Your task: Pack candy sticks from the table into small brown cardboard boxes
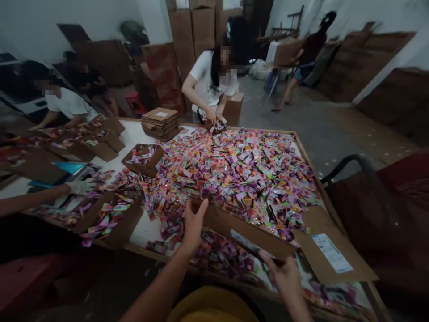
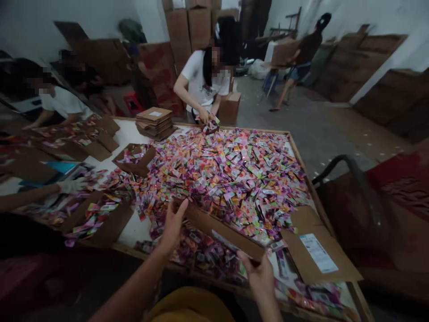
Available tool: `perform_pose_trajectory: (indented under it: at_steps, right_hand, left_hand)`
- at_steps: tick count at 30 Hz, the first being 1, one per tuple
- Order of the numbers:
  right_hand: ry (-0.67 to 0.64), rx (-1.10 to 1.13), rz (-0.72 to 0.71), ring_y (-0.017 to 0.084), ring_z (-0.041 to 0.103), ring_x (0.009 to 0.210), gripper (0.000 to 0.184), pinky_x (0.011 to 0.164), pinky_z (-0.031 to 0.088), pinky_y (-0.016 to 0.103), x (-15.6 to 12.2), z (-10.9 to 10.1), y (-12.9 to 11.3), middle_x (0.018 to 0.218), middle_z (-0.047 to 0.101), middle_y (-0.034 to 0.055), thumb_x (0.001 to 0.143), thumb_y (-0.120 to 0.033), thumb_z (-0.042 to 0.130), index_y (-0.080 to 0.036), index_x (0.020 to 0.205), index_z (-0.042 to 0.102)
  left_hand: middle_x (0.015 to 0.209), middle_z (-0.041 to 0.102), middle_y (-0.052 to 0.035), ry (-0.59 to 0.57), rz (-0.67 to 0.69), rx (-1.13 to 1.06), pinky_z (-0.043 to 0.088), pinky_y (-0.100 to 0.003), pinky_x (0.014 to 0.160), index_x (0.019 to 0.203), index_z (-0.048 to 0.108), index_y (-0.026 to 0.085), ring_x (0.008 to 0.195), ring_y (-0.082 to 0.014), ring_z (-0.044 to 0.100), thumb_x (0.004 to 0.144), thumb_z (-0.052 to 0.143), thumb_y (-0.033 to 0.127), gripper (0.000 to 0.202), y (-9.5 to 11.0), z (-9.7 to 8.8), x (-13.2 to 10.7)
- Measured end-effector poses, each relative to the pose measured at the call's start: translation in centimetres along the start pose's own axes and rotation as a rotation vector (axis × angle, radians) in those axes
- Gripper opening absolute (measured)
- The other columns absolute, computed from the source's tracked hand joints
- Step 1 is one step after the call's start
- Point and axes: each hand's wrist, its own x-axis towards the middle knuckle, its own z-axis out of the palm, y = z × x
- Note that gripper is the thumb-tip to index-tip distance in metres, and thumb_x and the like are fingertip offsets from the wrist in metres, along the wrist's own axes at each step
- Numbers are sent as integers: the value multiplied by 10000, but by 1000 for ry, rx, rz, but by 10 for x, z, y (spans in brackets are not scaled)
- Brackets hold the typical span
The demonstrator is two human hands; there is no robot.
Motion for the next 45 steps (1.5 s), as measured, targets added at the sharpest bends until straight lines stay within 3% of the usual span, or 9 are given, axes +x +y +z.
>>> perform_pose_trajectory:
  at_steps: [6,12,19,24,27,31,34,38,45]
  right_hand:
    - [-200,193,66,280,593,1190,711,1036,464,405,-21,99,4,1196,679,116,689,-672,638,-221,1238,614]
    - [-378,363,233,295,658,1092,799,898,533,403,-11,109,-21,1109,706,173,754,-825,385,-156,1072,685]
    - [-329,56,-14,314,603,1149,788,1034,452,467,-23,118,36,1237,658,109,483,-425,828,-219,1219,633]
    - [-231,-53,-214,296,589,1165,581,1104,377,511,-29,128,54,1194,677,107,705,-426,668,-216,1246,642]
    - [-477,-110,-353,284,501,1291,497,1128,343,500,-39,97,33,1281,641,99,796,-474,654,-250,1240,661]
    - [-805,-322,-554,307,288,1441,662,1165,243,530,-58,62,19,1471,481,103,799,-550,694,-287,1387,540]
    - [-621,-362,-615,291,429,1316,504,1096,335,486,-62,74,24,1321,603,107,836,-478,684,-263,1288,624]
    - [-340,-566,-653,265,513,997,43,879,398,439,-66,117,33,938,646,54,834,-242,676,-234,808,710]
    - [-265,-810,-697,316,489,998,311,914,348,524,-80,141,33,1008,616,101,797,-56,517,-263,926,711]
  left_hand:
    - [1444,522,-64,-169,-12,-50,263,-302,1185,1298,562,211,1442,-243,322,748,731,368,596,-4,-101,4]
    - [1511,445,-60,-332,26,-17,225,-318,1199,1418,460,238,1454,-233,300,793,688,388,682,-36,-134,16]
    - [1489,404,-138,-532,226,191,275,-447,1161,1440,331,206,1390,-315,365,647,808,382,942,-108,-141,16]
    - [1193,615,-126,-624,478,255,413,-436,1028,1152,613,180,1172,-286,540,809,665,388,405,-129,-140,7]
    - [1072,673,-114,-628,638,280,450,-420,979,1009,692,187,1078,-242,590,925,502,324,249,-125,-150,17]
    - [1296,620,-132,-895,727,438,376,-466,1092,1170,691,225,1276,-234,508,974,387,246,361,-104,-172,26]
    - [1391,534,-142,-1016,643,642,392,-468,1086,1270,628,226,1322,-273,453,896,589,364,401,-80,-170,15]
    - [1083,614,-123,-749,697,1041,434,-521,1006,933,693,159,1084,-299,562,732,768,281,246,-77,-133,-10]
    - [1243,598,-121,-760,1024,1074,154,-564,1185,1005,691,194,1227,-255,515,895,564,305,201,-116,-118,-7]
